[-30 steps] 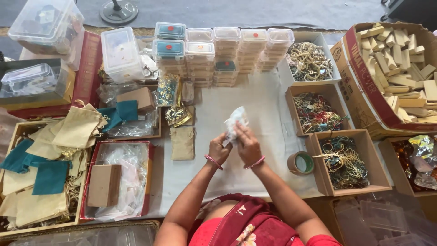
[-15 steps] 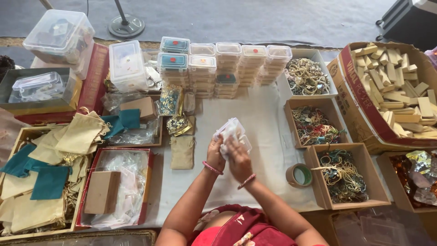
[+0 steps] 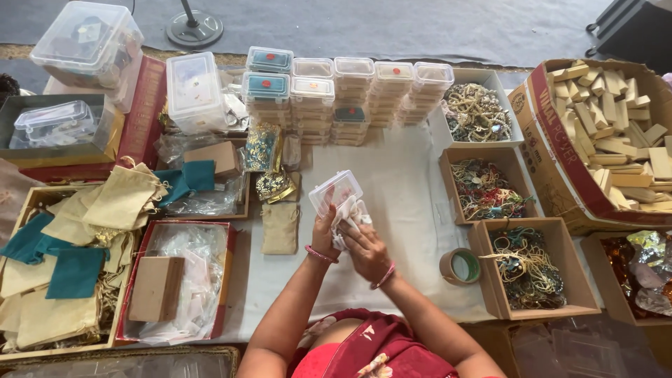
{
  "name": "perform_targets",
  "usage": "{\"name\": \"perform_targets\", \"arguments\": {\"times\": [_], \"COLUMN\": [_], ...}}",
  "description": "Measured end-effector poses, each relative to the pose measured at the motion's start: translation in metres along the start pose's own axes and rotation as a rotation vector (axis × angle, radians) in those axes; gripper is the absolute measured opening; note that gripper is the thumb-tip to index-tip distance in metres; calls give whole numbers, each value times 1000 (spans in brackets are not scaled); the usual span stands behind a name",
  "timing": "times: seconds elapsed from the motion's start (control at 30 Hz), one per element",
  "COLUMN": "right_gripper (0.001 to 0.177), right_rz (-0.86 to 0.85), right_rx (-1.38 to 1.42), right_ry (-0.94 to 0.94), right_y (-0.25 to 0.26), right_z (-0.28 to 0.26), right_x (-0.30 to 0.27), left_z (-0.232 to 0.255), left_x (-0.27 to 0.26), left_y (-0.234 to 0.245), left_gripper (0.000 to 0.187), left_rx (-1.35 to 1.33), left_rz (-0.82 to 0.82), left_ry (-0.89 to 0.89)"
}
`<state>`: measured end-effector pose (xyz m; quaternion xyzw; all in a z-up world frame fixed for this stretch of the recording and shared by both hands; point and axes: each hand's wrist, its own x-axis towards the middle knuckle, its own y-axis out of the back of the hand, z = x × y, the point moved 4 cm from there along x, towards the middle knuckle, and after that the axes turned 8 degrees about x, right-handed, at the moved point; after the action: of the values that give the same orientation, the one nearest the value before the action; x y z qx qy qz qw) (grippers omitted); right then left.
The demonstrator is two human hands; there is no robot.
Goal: The person folds a small cloth pouch and places it on the table. They then wipe a clear plastic container with a white cloth. Next, they pick up a gold-colored necklace, straighten it, and wipe it with the cloth. Finally, they place the necklace into a clear plastic bag and put the bag into a cloth pouch.
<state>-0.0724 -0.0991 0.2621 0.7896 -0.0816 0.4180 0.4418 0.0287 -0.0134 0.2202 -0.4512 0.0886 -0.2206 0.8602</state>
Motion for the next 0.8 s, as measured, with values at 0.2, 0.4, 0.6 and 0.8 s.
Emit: {"name": "perform_targets", "arguments": {"times": [0.2, 0.4, 0.6, 0.8], "right_gripper": [39, 44, 46, 30], "right_rz": [98, 1, 71, 398], "right_rx": [-31, 31, -8, 1017], "right_ry": [-378, -131, -303, -1103], "right_y": [2, 12, -14, -21], "right_z": [58, -32, 88, 169], "right_x": [-15, 23, -35, -64], "left_z": [-11, -15, -4, -47], "left_x": [-7, -3, -12, 9], "left_y": [2, 8, 2, 64], "left_gripper": [75, 72, 70, 74], "left_rx": [-36, -58, -96, 268], "left_rz": [-33, -34, -43, -58], "left_ry": [84, 28, 102, 257]}}
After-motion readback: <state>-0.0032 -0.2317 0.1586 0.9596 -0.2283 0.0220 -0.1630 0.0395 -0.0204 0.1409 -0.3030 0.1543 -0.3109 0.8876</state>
